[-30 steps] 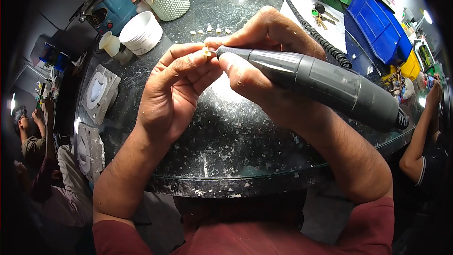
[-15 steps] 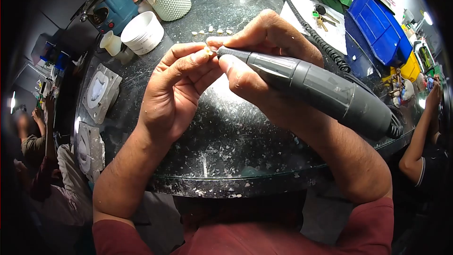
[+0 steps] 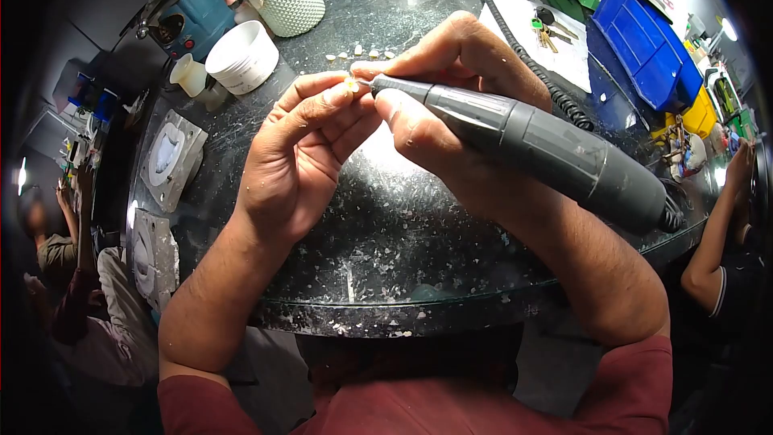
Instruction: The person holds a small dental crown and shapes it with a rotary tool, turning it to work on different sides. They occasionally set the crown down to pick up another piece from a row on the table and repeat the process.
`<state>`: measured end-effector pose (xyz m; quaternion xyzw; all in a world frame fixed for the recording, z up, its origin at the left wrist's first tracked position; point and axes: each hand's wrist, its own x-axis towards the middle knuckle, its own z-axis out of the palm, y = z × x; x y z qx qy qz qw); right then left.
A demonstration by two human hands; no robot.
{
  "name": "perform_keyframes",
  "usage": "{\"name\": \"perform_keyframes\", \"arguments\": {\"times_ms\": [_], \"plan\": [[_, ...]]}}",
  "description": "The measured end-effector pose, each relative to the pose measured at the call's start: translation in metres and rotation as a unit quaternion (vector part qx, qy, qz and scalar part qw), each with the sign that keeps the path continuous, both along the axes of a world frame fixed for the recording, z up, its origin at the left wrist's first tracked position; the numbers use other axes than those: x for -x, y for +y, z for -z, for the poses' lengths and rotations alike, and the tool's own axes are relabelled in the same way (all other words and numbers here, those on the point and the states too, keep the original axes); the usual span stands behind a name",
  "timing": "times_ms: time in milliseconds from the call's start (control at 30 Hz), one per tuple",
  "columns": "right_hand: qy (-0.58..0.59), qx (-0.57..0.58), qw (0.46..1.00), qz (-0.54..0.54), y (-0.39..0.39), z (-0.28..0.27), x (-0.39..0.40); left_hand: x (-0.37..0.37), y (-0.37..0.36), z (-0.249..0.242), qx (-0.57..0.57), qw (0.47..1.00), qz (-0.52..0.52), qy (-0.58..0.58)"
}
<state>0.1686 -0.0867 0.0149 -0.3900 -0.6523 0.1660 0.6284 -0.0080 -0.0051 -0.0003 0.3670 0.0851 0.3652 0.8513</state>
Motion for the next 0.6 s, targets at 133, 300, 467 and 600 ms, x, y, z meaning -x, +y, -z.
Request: {"name": "perform_keyframes", "arguments": {"times_ms": [133,300,467,600], "plan": [[0.003,-0.010,1.000,-0.003,0.0008,0.0008,0.0009,0.0005,0.0003,-0.0005,0.024,1.000,0.007,0.006],[-0.007,-0.003,1.000,0.008,0.0002,0.0001,0.0013,0.0003,0.0003,0.0001,0.012,1.000,0.011,-0.001],[-0.017,-0.006,1.000,0.008,0.0012,0.0000,0.0004,0.0002,0.0004,0.0004,-0.002,1.000,0.011,-0.001],[-0.045,-0.021,0.999,0.017,0.0020,-0.0006,-0.0010,0.0004,0.0007,0.0004,-0.007,1.000,0.007,0.004]]}}
